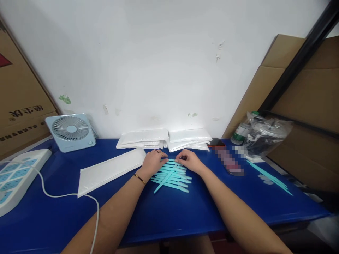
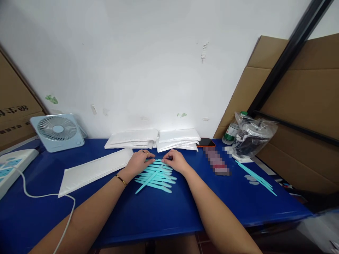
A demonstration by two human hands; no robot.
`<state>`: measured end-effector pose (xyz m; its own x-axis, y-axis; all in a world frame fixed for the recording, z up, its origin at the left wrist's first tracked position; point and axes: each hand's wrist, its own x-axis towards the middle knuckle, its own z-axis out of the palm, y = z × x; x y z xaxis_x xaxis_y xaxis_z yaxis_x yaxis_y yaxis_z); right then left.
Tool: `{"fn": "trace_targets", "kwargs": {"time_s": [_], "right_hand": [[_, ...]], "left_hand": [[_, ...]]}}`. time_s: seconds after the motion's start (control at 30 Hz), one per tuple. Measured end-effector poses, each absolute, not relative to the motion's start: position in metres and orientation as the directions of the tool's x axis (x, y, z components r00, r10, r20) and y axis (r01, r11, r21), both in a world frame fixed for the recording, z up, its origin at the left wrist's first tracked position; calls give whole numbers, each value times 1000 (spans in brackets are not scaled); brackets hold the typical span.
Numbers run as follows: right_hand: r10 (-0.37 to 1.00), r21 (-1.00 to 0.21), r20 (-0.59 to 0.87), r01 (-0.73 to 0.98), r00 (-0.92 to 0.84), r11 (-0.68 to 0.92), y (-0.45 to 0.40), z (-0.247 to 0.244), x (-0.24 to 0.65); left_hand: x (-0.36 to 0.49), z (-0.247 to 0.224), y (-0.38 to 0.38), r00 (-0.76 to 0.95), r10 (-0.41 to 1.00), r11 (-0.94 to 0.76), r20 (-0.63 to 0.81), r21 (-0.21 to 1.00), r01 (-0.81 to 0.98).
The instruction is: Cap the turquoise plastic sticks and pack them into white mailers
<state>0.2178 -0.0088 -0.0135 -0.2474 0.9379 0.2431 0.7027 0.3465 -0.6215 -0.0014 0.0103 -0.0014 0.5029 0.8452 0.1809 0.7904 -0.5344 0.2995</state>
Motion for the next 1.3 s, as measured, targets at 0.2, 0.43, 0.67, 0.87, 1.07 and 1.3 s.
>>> {"fn": "trace_targets", "kwargs": {"time_s": [0.2, 0.43, 0.67, 0.87, 1.07, 1.3], "right_hand": [[836, -448, -14, 751, -549, 485, -41, 8, 215], [826, -327, 11, 778, -564, 536, -59, 18, 194], [838, -141, -12, 831, -545, 538, -57, 8, 180], [865, -353, 157, 791, -477, 500, -54, 24, 202], [873, -785, 479, 397, -97, 475, -45, 20, 202], [825, -565, 491, 619, -278, 545, -55, 26, 189]], "left_hand": [[-11, 16, -19, 648, 761, -630, -29, 205, 749], [3, 25, -34, 664, 744, -648, -72, 160, 744], [20, 8, -38, 656, 754, -655, -32, 44, 755], [22, 14, -37, 641, 766, -643, 47, 87, 761], [22, 20, -35, 567, 822, -568, 62, 176, 804], [22, 19, -36, 524, 841, -539, 131, 135, 831]]}}
